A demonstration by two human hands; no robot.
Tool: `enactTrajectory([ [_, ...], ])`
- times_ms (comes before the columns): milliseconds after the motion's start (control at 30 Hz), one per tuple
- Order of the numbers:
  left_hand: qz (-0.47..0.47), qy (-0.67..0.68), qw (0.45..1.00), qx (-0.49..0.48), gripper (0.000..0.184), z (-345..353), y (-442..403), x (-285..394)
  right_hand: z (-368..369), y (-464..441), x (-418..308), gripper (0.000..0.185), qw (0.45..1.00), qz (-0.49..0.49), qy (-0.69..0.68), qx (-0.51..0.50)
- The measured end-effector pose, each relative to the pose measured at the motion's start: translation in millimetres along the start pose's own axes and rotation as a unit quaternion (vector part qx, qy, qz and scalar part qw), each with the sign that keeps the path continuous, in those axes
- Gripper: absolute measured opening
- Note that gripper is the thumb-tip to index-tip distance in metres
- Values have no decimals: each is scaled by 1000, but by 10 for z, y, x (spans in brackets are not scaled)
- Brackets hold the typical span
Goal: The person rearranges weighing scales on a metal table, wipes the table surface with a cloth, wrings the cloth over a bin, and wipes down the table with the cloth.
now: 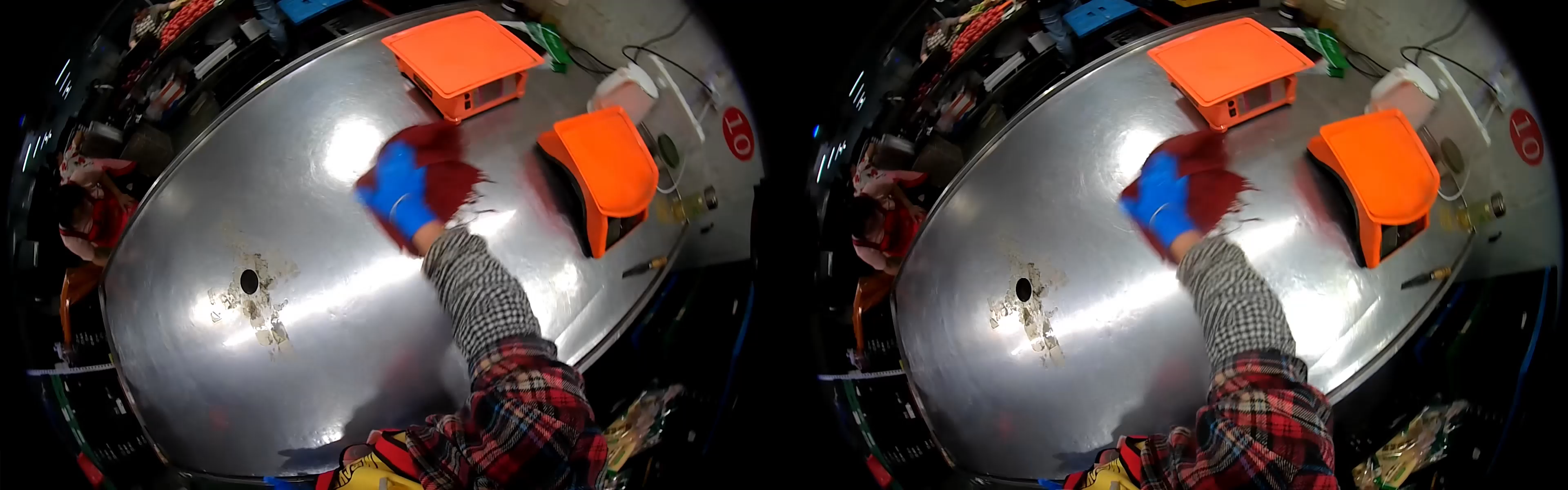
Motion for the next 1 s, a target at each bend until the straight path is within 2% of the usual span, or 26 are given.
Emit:
enactTrajectory([
  [33, -22, 2, 1000, -3, 60, 14, -21, -8, -66, 288, -386, 85, 988, -102, -59, -97],
  [67, -42, 6, 999, -3, 61, 26, -53, -35, 211, 687, -635, 81, 970, -213, -109, -41],
  [100, -58, 12, 998, 3, 62, 31, -98, -50, 291, 1056, -833, 77, 946, -297, -125, -44],
  [167, -94, 30, 995, 13, 63, 58, -234, -160, 172, 1646, -901, 78, 895, -406, -119, -141],
  [233, -135, 67, 989, 13, 65, 116, -406, -363, -53, 1750, -661, 69, 858, -432, -122, -249],
  [267, -163, 114, 980, -5, 66, 184, -558, -543, -195, 1542, -547, 63, 883, -399, -77, -235],
  [300, -197, 227, 952, -59, 67, 326, -867, -919, -270, 1232, -417, 57, 903, -369, -33, -220],
  [333, -288, 418, 844, -172, 68, 497, -1172, -1537, -204, 927, -217, 51, 944, -316, -27, -85],
  [367, -250, 179, 951, -28, 81, 363, -838, -993, -22, 522, 38, 52, 968, -245, -47, -20],
  [400, -226, 112, 966, 63, 80, 281, -559, -479, 20, 51, 191, 59, 978, -203, -26, 38],
  [467, -196, 104, 967, 125, 84, 230, -436, -273, 311, -959, 404, 75, 988, -89, 91, 92],
  [500, -191, 107, 966, 140, 87, 201, -419, -212, 410, -1401, 358, 80, 990, -46, 94, 97],
  [567, -237, 172, 946, 140, 87, 409, -579, -594, 561, -2061, -163, 89, 990, 58, 103, 80],
  [633, -274, 252, 921, 116, 89, 431, -564, -682, 898, -2537, -910, 91, 986, 46, 117, 114],
  [700, -339, 236, 903, 121, 94, 269, -383, -221, 1199, -2602, -2015, 77, 986, -132, 95, 42],
  [733, -344, 235, 901, 119, 101, 289, -391, -267, 1437, -2450, -2606, 75, 971, -229, 58, 42],
  [767, -315, 286, 898, 113, 98, 355, -426, -369, 1682, -2196, -3118, 75, 947, -320, -19, 36],
  [800, -332, 262, 897, 128, 94, 396, -467, -489, 1836, -1781, -3550, 74, 900, -432, -30, 45],
  [833, -347, 242, 895, 140, 90, 438, -523, -602, 1924, -1321, -3808, 69, 854, -505, -112, 55],
  [867, -273, 157, 943, 106, 86, 467, -566, -754, 1988, -923, -4001, 62, 805, -576, -142, 27],
  [900, -309, 168, 928, 120, 87, 346, -485, -462, 1950, -442, -4014, 58, 775, -606, -175, -19],
  [967, -294, 148, 927, 181, 90, 417, -496, -496, 1779, 458, -3727, 52, 718, -667, -160, -116],
  [1000, -301, 195, 922, 143, 91, 403, -488, -453, 1531, 829, -3476, 47, 703, -672, -135, -189],
])
Point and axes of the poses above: each hand's wrist, its own y-axis away from the middle knuckle, its own z-axis out of the palm, x = y × z, the point moved 2 cm from there along -y, towards the middle knuckle, and after that the axes turned 3 degrees about -y, right-handed, at the moved point
